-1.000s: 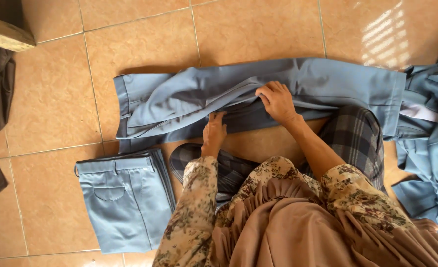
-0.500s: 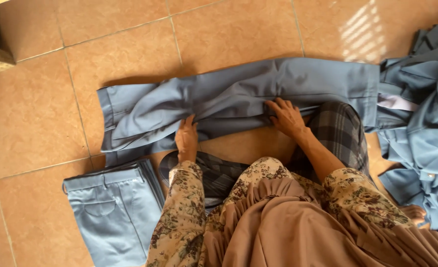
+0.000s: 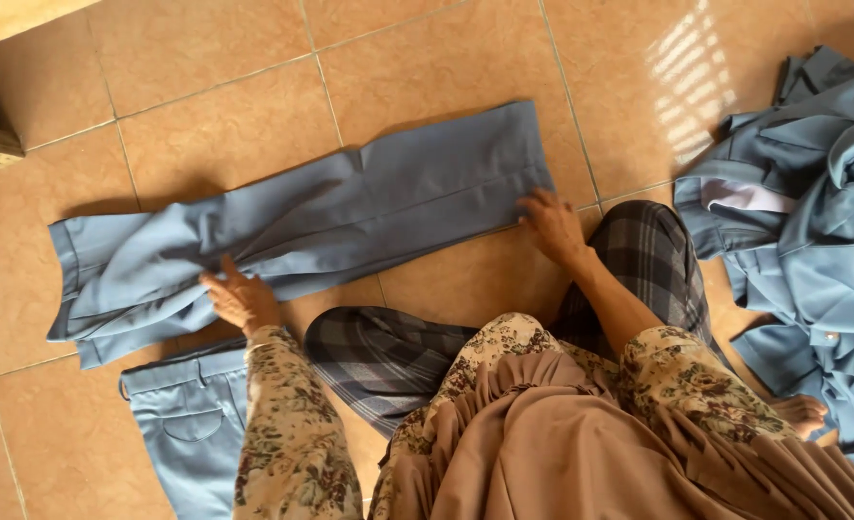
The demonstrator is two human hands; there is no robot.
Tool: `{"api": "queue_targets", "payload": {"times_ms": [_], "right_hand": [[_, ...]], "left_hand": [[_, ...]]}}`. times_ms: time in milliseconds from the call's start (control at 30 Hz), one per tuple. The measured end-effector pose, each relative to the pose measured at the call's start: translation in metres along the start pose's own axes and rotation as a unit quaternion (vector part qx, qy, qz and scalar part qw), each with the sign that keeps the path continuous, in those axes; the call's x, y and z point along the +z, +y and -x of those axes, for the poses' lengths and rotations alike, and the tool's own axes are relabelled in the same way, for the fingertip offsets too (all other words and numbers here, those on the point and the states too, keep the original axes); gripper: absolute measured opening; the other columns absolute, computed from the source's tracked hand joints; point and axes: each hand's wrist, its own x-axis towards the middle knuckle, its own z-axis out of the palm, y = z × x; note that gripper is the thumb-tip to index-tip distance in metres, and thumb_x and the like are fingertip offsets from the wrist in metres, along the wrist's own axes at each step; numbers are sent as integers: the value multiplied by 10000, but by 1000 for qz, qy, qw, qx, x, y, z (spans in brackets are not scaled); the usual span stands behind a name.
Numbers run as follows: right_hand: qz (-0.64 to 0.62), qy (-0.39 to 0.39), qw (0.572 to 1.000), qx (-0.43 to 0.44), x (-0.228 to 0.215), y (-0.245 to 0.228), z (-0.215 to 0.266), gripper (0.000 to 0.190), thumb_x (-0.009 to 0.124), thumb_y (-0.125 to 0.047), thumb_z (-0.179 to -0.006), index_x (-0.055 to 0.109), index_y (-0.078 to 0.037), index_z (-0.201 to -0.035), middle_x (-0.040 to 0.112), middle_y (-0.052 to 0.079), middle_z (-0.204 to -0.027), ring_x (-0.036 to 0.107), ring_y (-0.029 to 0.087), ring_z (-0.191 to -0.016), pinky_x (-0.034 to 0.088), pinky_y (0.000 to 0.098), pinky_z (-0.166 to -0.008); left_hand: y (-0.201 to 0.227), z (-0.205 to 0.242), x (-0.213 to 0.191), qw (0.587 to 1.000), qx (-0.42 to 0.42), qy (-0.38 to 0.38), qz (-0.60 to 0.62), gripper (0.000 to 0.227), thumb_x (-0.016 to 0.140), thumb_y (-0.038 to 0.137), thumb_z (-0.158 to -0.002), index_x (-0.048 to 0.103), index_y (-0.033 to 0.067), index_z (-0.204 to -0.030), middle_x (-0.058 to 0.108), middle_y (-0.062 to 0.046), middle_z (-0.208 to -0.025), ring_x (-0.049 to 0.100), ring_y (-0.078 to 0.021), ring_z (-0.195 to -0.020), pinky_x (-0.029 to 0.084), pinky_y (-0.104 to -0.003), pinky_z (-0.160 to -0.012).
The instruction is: A person sitting on the floor folds several pairs of blue uniform pants into neat rectangles.
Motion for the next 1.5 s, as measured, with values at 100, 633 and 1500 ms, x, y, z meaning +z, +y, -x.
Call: {"api": "queue_targets", "payload": {"times_ms": [100, 633, 1500], "right_hand": [[38, 121, 985, 113, -4, 5, -14, 536, 776, -291, -893, 608, -87, -1359, 545, 247, -1401, 580, 454, -1191, 535, 595, -873], [-694, 50, 688, 205, -136, -74, -110, 446, 749, -78, -838, 641, 25, -1258, 544, 26, -821, 536, 98, -532, 596, 308, -583], [-313, 92, 891, 314, 86, 70, -70, 415, 835, -392, -859, 745, -221, -1226, 721, 124, -1040, 655, 384, -1091, 549, 532, -869]], "left_hand": [[47, 38, 5, 992, 105, 64, 33, 882, 893, 198, -815, 424, 362, -1543, 308, -216, -1579, 397, -443, -1421, 409, -613, -1048], [190, 130, -27, 951, 256, -126, 117, 565, 677, 325, -906, 453, 270, -1422, 469, -118, -1376, 721, -406, -779, 605, -541, -703], [112, 131, 6, 968, 180, -164, 64, 446, 486, 209, -978, 640, 414, -1343, 598, -98, -1382, 745, -412, -850, 610, -511, -728]]}}
